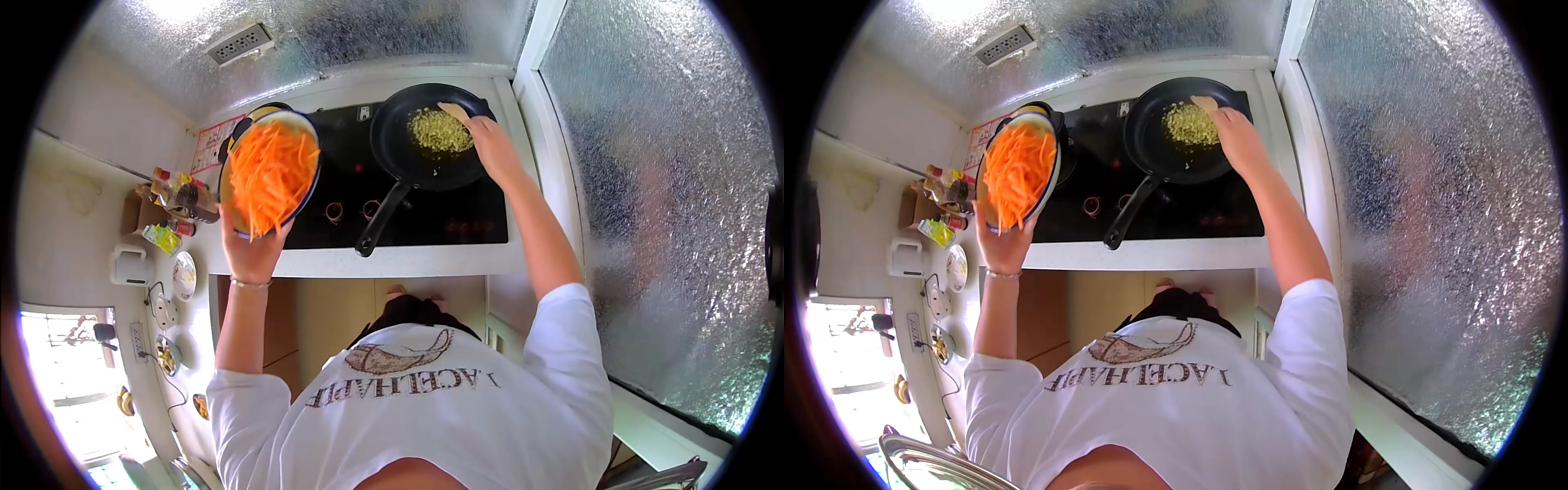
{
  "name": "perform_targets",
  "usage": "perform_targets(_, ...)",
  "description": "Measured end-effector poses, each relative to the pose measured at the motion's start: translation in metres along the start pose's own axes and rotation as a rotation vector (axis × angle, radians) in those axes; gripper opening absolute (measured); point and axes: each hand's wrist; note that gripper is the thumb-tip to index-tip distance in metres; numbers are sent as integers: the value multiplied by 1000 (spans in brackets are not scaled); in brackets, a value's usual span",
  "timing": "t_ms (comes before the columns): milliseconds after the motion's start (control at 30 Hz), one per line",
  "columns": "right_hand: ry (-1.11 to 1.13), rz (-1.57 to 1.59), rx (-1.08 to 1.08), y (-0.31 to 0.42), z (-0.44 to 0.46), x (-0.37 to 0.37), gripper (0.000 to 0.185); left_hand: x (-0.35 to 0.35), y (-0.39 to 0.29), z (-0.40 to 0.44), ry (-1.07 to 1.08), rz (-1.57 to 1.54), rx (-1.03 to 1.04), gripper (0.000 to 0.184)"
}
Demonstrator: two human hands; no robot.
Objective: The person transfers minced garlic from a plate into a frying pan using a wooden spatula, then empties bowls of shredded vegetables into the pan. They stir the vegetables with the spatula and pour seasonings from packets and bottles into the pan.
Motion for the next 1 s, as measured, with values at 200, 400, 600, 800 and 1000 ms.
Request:
perform_targets(200,184,43,15,-4,28,32,24,-1,4,27,-39,16,-82,59)
perform_targets(400,356,-24,-30,45,-6,-17,19,-17,-11,35,-42,104,-131,57)
perform_targets(600,131,-72,-20,19,-16,-24,22,-18,-13,55,-47,204,-157,56)
perform_targets(800,200,-56,11,58,-41,-33,22,-10,-6,79,-26,278,-238,55)
perform_targets(1000,219,-16,60,72,-63,-61,25,-4,-1,99,-49,304,-315,53)
Point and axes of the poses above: each hand's wrist, its own z-axis towards the middle knuckle, its own x-axis out of the palm, y = z × x, and after that the axes turned 3 degrees about x, right-handed
